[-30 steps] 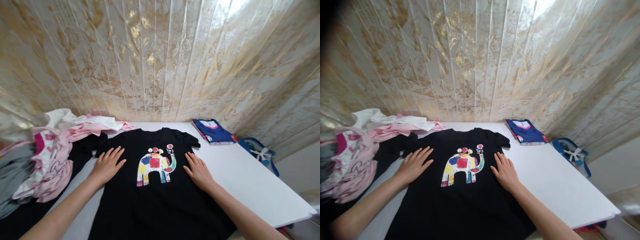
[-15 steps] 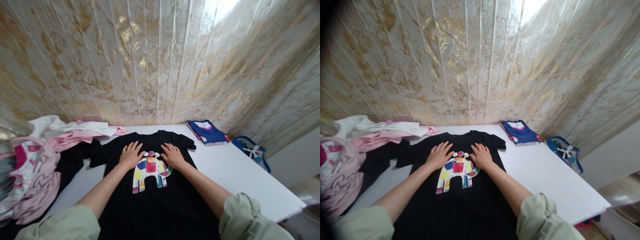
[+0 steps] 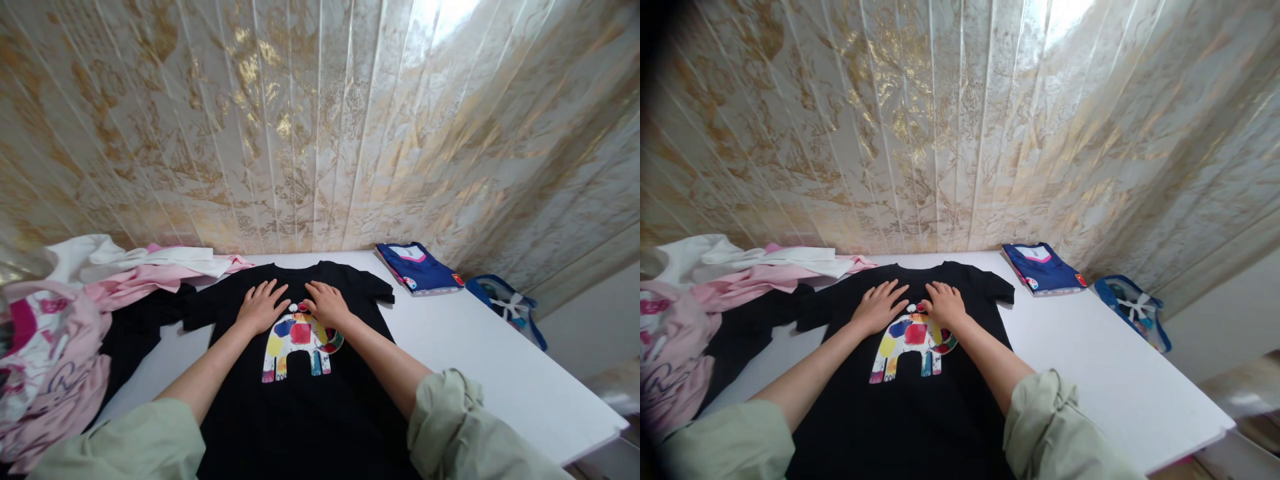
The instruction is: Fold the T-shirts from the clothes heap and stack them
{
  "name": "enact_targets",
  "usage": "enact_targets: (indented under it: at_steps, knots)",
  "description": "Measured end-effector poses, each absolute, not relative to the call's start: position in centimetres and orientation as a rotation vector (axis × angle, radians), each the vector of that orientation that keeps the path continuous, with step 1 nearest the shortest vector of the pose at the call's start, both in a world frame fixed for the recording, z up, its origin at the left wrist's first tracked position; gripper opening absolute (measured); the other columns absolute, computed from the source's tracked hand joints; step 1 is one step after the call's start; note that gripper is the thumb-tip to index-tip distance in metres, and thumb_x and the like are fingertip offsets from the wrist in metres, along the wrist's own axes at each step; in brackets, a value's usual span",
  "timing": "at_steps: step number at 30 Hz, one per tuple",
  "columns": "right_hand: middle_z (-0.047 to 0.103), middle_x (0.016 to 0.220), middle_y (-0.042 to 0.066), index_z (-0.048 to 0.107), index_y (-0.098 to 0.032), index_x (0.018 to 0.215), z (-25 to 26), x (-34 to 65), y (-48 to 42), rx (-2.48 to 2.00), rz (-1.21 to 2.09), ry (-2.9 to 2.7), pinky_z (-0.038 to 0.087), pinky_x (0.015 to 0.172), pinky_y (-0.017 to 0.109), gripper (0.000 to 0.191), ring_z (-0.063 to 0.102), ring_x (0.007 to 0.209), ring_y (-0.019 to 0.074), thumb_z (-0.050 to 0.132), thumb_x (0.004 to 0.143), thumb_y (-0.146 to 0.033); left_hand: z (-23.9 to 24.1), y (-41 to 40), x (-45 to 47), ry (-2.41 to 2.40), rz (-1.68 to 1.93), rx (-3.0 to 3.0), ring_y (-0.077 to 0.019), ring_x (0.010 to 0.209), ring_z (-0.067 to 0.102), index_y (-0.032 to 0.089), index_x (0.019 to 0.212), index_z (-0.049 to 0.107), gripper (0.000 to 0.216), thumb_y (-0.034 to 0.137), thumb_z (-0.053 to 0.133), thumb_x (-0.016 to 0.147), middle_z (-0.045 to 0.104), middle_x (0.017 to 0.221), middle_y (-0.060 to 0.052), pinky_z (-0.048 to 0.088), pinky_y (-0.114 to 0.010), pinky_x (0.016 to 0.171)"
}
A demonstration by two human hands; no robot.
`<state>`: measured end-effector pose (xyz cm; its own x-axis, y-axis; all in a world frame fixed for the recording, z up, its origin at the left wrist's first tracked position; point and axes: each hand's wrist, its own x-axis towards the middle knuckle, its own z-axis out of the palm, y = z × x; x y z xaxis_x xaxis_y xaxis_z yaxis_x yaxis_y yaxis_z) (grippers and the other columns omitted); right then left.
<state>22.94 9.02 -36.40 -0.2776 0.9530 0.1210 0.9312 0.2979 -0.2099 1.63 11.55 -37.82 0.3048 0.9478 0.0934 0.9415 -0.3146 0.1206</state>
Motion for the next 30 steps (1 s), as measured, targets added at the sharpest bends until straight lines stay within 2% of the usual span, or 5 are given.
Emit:
enact_targets:
  at_steps: [5,10,15,23,30]
  knots:
    - [0.031,0.155,0.005,0.035,-0.029,0.147,-38.1,22.0,8.8,-1.712,0.071,-2.351,0.017,0.114,0.047,0.057,0.024,0.143,0.0257,0.031,0.097,-0.055,-37.4,11.3,3.0,1.813,0.262,2.532,-0.0275,0.142,0.028,0.029,0.141,0.045,0.054,0.052,0.032,0.095,0.035,0.154,-0.006,0.019,-0.050,0.114]
    - [0.033,0.154,0.002,0.035,-0.032,0.147,-37.8,22.4,8.7,-1.681,0.087,-2.375,0.018,0.114,0.048,0.053,0.025,0.142,0.0248,0.034,0.097,-0.049,-37.9,10.7,6.6,1.750,0.359,2.577,-0.0207,0.139,0.035,0.017,0.142,0.044,0.051,0.034,0.026,0.097,0.041,0.150,-0.007,0.024,-0.039,0.114]
    - [0.032,0.155,0.004,0.033,-0.025,0.148,-37.8,25.0,8.2,-1.641,0.166,-2.427,0.018,0.116,0.043,0.056,0.024,0.143,0.0211,0.035,0.097,-0.049,-38.8,10.3,7.3,1.754,0.313,2.555,-0.0236,0.143,0.027,0.020,0.146,0.038,0.058,0.047,0.027,0.096,0.032,0.155,-0.007,0.019,-0.043,0.116]
    - [0.030,0.155,0.009,0.031,-0.020,0.149,-38.6,33.0,6.5,-1.946,0.082,-2.251,0.019,0.115,0.046,0.059,0.026,0.143,0.0236,0.036,0.097,-0.048,-38.0,10.2,6.8,1.701,0.231,2.521,-0.0271,0.145,0.021,0.030,0.147,0.035,0.063,0.061,0.026,0.093,0.027,0.158,-0.005,0.017,-0.049,0.115]
    - [0.056,0.134,0.010,0.058,-0.017,0.127,-35.5,39.0,9.2,-2.049,0.180,-1.890,0.035,0.104,0.029,0.040,0.050,0.124,0.0196,0.039,0.096,-0.034,-38.1,10.1,6.8,1.688,0.261,2.540,-0.0273,0.145,0.022,0.030,0.147,0.035,0.064,0.063,0.023,0.093,0.027,0.158,-0.006,0.016,-0.049,0.115]
